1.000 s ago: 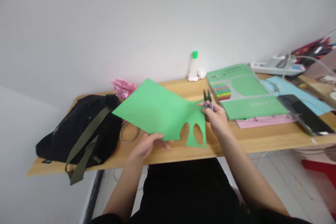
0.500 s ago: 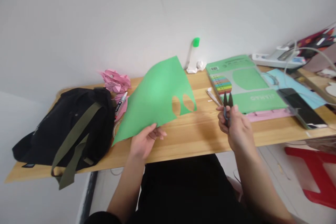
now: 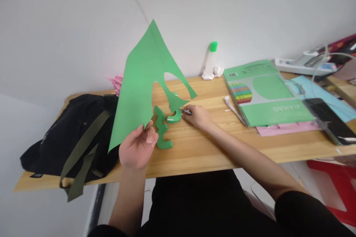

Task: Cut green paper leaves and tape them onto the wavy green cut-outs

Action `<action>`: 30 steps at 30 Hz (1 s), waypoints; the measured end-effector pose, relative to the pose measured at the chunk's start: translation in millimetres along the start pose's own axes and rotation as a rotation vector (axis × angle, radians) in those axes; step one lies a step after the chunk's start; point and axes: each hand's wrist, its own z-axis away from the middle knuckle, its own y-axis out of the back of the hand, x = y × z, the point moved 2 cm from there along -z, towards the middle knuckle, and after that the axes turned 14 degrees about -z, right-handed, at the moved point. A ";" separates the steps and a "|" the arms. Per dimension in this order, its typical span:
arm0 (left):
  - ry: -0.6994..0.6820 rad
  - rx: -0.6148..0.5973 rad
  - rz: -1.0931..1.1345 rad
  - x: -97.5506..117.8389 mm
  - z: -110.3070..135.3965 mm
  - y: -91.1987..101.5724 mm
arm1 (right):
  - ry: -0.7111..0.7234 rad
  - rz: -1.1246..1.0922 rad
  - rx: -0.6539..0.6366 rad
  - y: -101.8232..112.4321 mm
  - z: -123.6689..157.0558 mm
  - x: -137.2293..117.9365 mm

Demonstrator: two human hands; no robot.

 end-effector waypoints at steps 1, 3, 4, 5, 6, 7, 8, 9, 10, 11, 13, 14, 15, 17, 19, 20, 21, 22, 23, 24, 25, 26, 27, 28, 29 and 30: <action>0.002 0.011 0.005 1.4 -0.7 1.2 | -0.012 0.017 -0.004 -0.4 -0.9 -1.1; 0.007 0.021 0.033 4.5 -2.4 4.0 | -0.035 0.040 -0.014 0.2 -1.1 -2.8; 0.005 0.017 0.052 6.1 -3.4 5.5 | -0.044 0.047 -0.021 0.8 -1.0 -3.5; 0.000 0.006 0.070 7.8 -4.4 7.0 | -0.055 0.052 -0.026 1.5 -1.2 -4.3; -0.008 -0.005 0.084 9.4 -5.5 8.6 | -0.066 0.056 -0.030 2.1 -1.6 -5.1; -0.018 -0.015 0.095 11.1 -6.6 10.2 | -0.077 0.058 -0.034 2.3 -2.4 -6.0; -0.027 -0.018 0.104 12.7 -7.8 11.9 | -0.088 0.059 -0.037 2.0 -3.5 -7.1; -0.034 -0.015 0.113 14.4 -9.1 13.6 | -0.098 0.058 -0.040 1.2 -4.8 -8.3; -0.035 -0.014 0.123 16.1 -10.4 15.0 | -0.106 0.055 -0.044 -0.1 -6.2 -9.6; -0.027 -0.018 0.131 17.8 -11.8 15.9 | -0.111 0.051 -0.049 -1.7 -7.6 -10.8; 0.002 -0.023 0.140 21.1 -14.7 16.5 | -0.109 0.037 -0.064 -3.0 -9.9 -12.0; 0.015 -0.014 0.140 22.7 -16.1 16.6 | -0.104 0.026 -0.075 -1.2 -10.4 -11.3; 0.020 0.006 0.140 24.2 -17.6 16.8 | -0.099 0.014 -0.084 3.3 -10.5 -9.2; 0.033 0.054 0.144 26.0 -20.4 17.9 | -0.096 -0.006 -0.087 23.1 -8.8 0.4; 0.065 0.042 0.137 25.7 -23.8 19.6 | -0.116 0.002 -0.054 57.3 -5.6 17.3; 0.091 0.009 0.123 24.7 -25.7 20.2 | -0.138 0.025 -0.023 78.0 -3.8 27.8; 0.117 -0.025 0.105 23.3 -27.8 20.7 | -0.170 0.057 0.012 99.1 -2.3 38.9; 0.134 -0.048 0.087 22.0 -30.1 20.8 | -0.198 0.093 0.044 119.1 -1.3 49.5; 0.145 -0.054 0.071 20.8 -32.5 20.4 | -0.218 0.126 0.062 136.3 -1.0 59.2; 0.151 -0.039 0.060 19.8 -35.1 19.2 | -0.241 0.153 0.065 149.8 -1.6 67.7; 0.159 -0.019 0.051 19.1 -37.5 17.0 | -0.262 0.178 0.067 159.5 -3.1 74.6; 0.163 0.008 0.045 18.7 -39.9 13.8 | -0.276 0.202 0.065 165.6 -5.1 79.8; 0.166 0.033 0.038 18.7 -42.1 9.7 | -0.285 0.224 0.061 168.6 -7.5 83.4; 0.165 0.052 0.031 19.1 -44.0 5.0 | -0.286 0.243 0.055 169.3 -9.6 85.7; 0.161 0.068 0.023 19.7 -45.7 0.1 | -0.281 0.258 0.049 168.5 -11.2 86.9; 0.146 0.085 0.022 20.6 -47.2 -4.6 | -0.274 0.268 0.040 167.0 -11.8 87.2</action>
